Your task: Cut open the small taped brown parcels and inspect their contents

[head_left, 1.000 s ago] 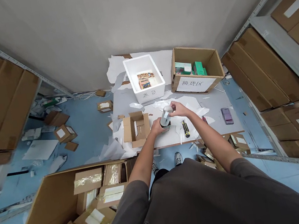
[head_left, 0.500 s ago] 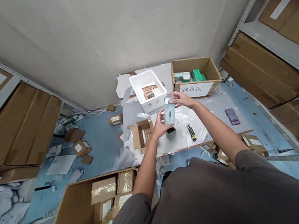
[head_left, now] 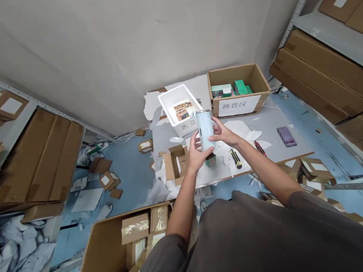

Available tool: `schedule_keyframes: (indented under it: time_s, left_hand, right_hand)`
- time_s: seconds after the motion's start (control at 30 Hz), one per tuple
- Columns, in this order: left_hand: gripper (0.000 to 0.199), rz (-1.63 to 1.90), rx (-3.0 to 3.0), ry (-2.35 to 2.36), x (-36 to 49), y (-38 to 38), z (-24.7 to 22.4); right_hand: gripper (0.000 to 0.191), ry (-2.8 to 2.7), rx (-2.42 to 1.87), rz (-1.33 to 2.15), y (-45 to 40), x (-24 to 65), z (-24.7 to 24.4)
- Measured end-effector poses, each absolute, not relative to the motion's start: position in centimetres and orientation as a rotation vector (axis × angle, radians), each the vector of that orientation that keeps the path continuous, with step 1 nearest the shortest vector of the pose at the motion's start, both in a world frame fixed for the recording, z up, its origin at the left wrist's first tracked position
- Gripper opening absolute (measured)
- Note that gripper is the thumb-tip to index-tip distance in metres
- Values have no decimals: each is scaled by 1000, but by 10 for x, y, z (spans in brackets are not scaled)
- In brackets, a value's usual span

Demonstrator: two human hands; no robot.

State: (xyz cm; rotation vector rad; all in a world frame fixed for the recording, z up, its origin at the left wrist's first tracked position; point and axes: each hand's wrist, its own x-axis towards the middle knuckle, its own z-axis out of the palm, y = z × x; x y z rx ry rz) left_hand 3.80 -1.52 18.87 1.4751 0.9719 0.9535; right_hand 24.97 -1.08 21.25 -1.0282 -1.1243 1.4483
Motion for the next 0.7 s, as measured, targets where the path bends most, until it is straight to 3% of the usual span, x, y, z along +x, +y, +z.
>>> schedule_keyframes:
  time_s: [0.1, 0.27, 0.47, 0.7]
  left_hand:
    - [102, 949, 1501, 914, 39, -16, 192]
    - [108, 1036, 1629, 1078, 44, -23, 201]
    - [97, 996, 1587, 940, 46, -26, 204]
    - [103, 1047, 1606, 959, 49, -23, 207]
  right_hand:
    - [123, -1108, -1011, 1521, -16, 248, 213]
    - [126, -1084, -1060, 1342, -21, 244, 215]
    - [122, -1118, -998, 1422, -23, 250, 218]
    - [129, -1138, -1036, 1359, -26, 248, 217]
